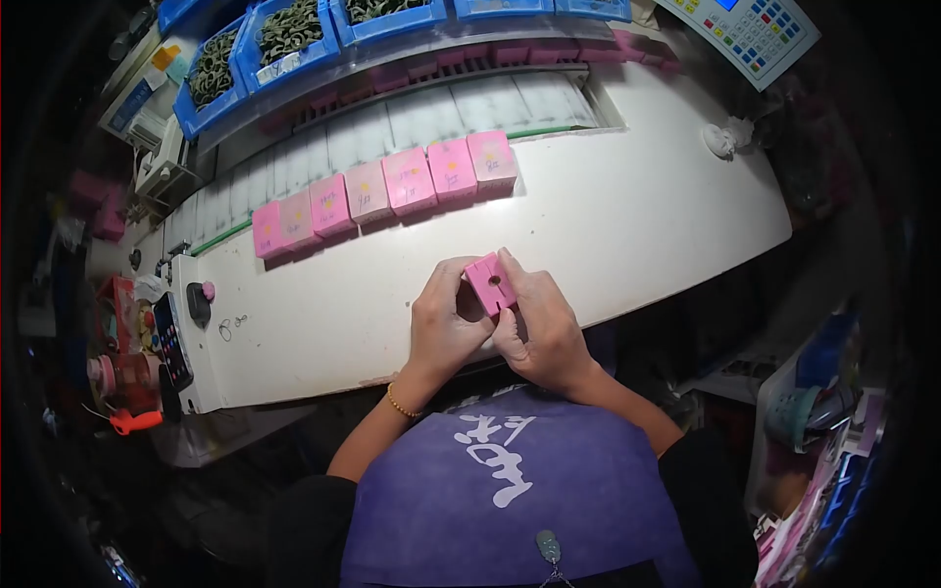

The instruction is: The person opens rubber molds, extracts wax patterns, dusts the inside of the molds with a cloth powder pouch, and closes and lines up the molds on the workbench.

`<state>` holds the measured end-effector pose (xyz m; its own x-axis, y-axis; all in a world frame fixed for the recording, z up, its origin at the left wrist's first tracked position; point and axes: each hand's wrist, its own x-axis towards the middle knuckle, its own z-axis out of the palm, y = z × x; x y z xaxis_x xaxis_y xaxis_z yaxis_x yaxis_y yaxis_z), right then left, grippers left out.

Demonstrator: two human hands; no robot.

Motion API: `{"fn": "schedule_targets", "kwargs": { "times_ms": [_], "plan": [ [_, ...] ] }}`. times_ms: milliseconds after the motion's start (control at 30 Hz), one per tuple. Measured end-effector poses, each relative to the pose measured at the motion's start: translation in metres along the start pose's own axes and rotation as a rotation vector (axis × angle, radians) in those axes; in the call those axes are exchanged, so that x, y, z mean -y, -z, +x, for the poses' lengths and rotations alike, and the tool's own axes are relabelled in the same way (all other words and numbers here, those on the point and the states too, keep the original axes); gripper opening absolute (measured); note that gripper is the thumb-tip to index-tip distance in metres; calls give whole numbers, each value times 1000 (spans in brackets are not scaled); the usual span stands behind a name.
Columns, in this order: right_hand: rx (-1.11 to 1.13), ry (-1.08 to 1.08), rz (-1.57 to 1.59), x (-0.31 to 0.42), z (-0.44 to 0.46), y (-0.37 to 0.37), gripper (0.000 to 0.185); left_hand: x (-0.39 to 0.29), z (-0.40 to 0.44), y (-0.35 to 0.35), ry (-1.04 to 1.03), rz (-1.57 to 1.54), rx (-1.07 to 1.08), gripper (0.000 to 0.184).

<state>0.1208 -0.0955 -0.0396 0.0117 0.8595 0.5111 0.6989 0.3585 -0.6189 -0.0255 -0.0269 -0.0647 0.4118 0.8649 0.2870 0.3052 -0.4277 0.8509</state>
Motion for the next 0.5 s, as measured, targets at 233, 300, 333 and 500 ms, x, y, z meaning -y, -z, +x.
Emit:
{"fn": "schedule_targets", "kwargs": {
  "times_ms": [233,300,333,500],
  "plan": [
    [-84,-75,38,3,-6,-8,58,-2,1,0,-5,-11,-16,51],
    [-94,-89,57,4,-7,-9,56,-2,1,-1,-2,-16,-16,51],
    [-104,-104,76,4,-7,-9,54,-2,1,-1,1,-18,-16,51],
    [-62,-49,-12,7,-5,-7,47,-5,1,-1,17,-37,-26,50]
  ]
}}
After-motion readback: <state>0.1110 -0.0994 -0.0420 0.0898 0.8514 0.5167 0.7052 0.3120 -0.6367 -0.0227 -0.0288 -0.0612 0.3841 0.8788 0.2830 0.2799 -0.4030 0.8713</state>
